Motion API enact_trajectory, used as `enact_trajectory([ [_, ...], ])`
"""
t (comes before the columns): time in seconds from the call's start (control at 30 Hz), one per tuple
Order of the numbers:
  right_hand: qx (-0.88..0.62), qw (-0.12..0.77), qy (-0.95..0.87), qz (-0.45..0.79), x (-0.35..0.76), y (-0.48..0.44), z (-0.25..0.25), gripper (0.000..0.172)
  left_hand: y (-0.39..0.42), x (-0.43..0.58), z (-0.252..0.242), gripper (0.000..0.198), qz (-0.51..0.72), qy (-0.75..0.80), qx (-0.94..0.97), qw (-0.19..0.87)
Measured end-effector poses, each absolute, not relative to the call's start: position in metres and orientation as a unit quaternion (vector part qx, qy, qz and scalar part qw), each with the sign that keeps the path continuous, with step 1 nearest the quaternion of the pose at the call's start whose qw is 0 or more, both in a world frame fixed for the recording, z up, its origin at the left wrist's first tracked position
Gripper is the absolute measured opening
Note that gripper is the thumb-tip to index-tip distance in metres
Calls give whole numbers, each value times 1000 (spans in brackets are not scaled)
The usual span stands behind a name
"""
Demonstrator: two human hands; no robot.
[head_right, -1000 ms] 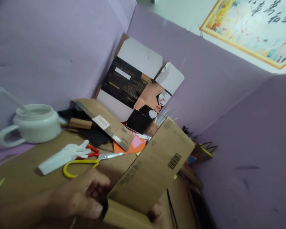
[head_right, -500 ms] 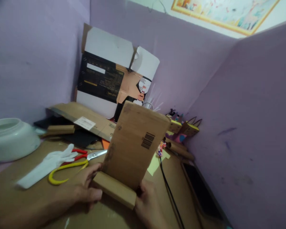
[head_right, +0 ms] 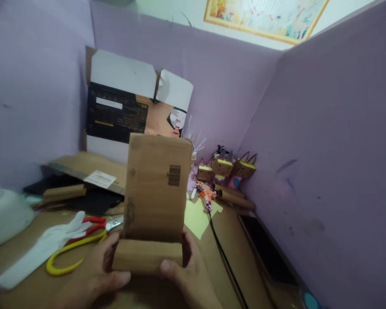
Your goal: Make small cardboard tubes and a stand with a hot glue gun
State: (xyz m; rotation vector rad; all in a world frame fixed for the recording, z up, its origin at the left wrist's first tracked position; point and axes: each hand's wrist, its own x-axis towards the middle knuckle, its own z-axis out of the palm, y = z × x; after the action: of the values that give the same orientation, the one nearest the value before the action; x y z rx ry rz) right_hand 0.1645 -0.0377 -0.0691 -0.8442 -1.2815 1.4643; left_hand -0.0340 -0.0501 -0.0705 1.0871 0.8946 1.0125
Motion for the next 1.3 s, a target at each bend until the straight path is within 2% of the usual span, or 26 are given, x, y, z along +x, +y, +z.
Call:
enact_trajectory([
  [0.1,-377,495,-556,551,161,-37,-66,57,-52,-32,-72,61,446,381,483,649],
  [0.23,-379,464,-560,571,159,-40,-62,53,-53,-35,-71,73,379,450,517,621],
  [0.4,-395,419,-542,612,156,-43,-64,62,-55,-37,-71,85,430,516,591,447],
  [0.47,-401,425,-537,608,156,-42,-64,62,-57,-37,-75,75,446,527,623,368],
  [0.57,-388,448,-561,578,158,-39,-65,58,-60,-41,-82,40,394,533,703,257],
  [0.63,-396,458,-595,528,161,-37,-70,60,-60,-43,-86,30,348,544,735,207],
  [0.7,-422,452,-644,451,165,-36,-79,70,-60,-45,-89,31,320,549,752,176],
  [0.77,-453,444,-699,331,171,-39,-87,83,-61,-45,-91,32,314,541,767,142],
  [0.83,-464,422,-755,193,175,-43,-92,86,-63,-45,-93,32,329,525,778,105],
  [0.87,-455,409,-781,127,176,-45,-92,80,-64,-44,-93,32,341,514,782,85],
  [0.93,-410,382,-828,20,175,-48,-90,55,-65,-43,-94,32,353,485,799,46],
  [1.0,-365,369,-854,-49,172,-49,-86,31,-67,-42,-93,32,351,466,812,13],
  [1.03,-352,367,-858,-72,170,-49,-83,24,-67,-42,-92,31,350,464,814,-3],
  [1.3,-323,354,-866,-143,165,-52,-86,23,-69,-37,-86,16,326,428,838,-88],
])
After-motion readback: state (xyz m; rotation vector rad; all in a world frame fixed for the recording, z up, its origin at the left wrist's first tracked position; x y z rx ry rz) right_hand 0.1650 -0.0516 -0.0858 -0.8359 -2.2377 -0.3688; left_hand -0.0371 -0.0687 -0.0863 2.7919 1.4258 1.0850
